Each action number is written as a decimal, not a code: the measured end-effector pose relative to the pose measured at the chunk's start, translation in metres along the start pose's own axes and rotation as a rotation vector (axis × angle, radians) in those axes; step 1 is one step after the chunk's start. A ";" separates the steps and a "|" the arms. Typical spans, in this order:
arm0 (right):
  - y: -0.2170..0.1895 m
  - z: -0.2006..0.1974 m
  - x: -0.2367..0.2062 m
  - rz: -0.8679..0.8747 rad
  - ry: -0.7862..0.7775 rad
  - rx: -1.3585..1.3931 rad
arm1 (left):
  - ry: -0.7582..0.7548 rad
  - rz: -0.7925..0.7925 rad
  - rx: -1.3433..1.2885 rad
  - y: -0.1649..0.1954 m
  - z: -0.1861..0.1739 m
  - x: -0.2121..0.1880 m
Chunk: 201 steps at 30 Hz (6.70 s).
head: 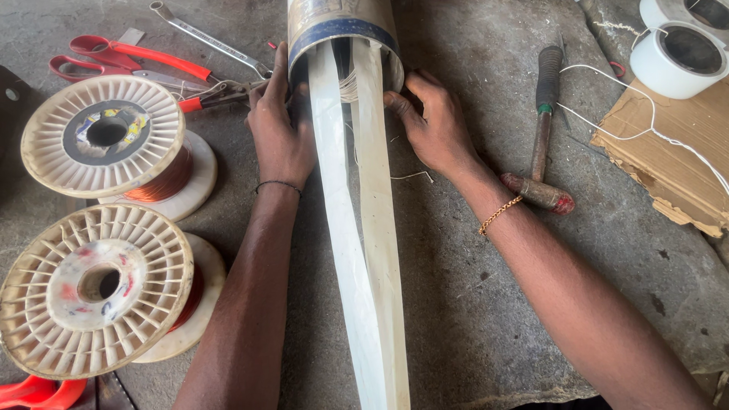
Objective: The person inserts a long strip of white insulating material into a cylindrical coil form, then tucks and presses the material around the wound wire inside. The person repeats this process with a second strip, adjusting and smoothing the insulation within the coil.
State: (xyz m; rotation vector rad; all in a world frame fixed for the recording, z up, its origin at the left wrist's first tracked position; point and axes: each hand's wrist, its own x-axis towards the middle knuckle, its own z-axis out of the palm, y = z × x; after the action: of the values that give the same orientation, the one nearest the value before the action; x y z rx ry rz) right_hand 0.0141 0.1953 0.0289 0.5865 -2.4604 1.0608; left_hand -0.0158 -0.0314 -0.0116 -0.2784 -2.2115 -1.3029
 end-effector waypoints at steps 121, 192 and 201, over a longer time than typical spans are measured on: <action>0.006 0.000 -0.003 0.109 0.015 0.124 | -0.057 0.077 -0.206 0.035 -0.018 -0.001; -0.047 0.025 0.018 -0.187 -0.124 0.097 | -0.042 -0.069 -0.264 0.015 -0.012 0.005; -0.019 0.042 0.019 -0.187 -0.198 0.282 | 0.006 -0.030 -0.333 0.005 -0.004 0.003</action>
State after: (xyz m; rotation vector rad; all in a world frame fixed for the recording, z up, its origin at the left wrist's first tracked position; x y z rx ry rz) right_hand 0.0000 0.1478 0.0234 1.0331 -2.3738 1.3375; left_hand -0.0144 -0.0327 -0.0042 -0.3658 -1.9925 -1.6854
